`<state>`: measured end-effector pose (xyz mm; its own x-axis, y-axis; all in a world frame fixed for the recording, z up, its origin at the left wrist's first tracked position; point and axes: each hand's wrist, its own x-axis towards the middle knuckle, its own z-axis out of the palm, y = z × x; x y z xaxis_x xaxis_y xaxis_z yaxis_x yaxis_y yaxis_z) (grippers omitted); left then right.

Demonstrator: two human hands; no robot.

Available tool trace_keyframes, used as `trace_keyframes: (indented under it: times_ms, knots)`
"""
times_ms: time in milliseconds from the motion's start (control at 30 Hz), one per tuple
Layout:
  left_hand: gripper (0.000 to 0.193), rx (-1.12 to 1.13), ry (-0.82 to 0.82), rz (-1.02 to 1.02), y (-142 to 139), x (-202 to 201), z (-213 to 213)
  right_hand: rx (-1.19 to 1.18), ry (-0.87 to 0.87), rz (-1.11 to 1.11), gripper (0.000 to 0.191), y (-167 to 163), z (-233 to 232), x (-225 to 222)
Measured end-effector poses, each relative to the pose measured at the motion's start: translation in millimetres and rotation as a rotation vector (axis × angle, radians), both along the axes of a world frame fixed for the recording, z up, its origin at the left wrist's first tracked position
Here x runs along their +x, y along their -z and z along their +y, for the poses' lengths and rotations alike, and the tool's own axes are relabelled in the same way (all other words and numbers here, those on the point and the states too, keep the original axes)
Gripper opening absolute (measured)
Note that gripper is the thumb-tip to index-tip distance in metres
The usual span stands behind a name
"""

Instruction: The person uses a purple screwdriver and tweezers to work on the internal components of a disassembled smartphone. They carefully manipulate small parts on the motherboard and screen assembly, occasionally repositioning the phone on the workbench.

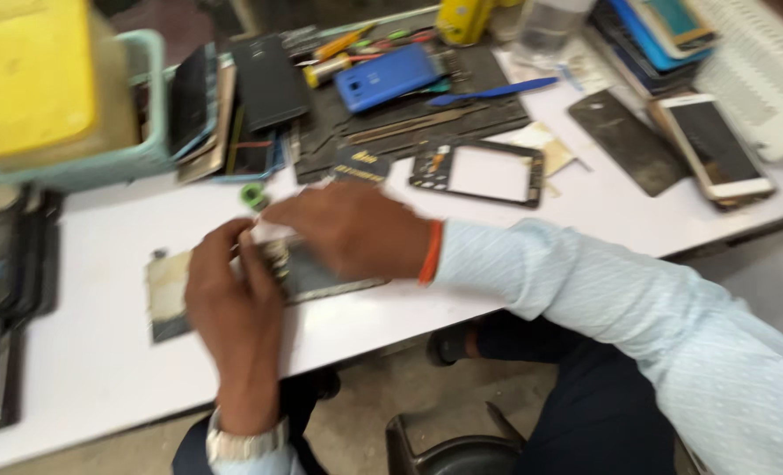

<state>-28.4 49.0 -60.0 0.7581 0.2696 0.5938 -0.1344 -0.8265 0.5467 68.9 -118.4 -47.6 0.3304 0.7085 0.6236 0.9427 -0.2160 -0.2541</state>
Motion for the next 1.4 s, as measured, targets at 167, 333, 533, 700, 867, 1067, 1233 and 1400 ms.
trace_keyframes:
  times_ms: [167,333,533,700,867,1067,1233,1400]
  knots:
    - [0.016,-0.026,0.01,-0.034,-11,2,-6,0.202,0.227,-0.058,0.018,-21,-27,45]
    - [0.016,-0.032,0.018,-0.043,-12,2,-6,0.146,0.354,-0.142,0.008,-34,-48,80]
    - [0.016,-0.058,0.009,-0.044,-11,4,-7,-0.093,0.317,-0.2,0.01,-33,-48,81]
    - [0.017,-0.066,-0.004,-0.047,-12,5,-7,-0.161,0.29,-0.157,0.013,-38,-48,75]
    - [0.018,-0.059,0.03,-0.115,-9,4,-7,-0.433,0.343,0.184,0.03,-57,-56,65]
    - [0.017,-0.063,0.01,-0.065,-8,3,-7,-0.824,0.404,0.373,0.032,-62,-54,59]
    - [0.017,-0.055,0.02,-0.084,-7,5,-7,-0.825,0.368,0.419,0.029,-56,-54,61]
    - [0.017,-0.061,0.014,-0.076,-8,7,-5,-0.787,0.319,0.456,0.026,-55,-54,61]
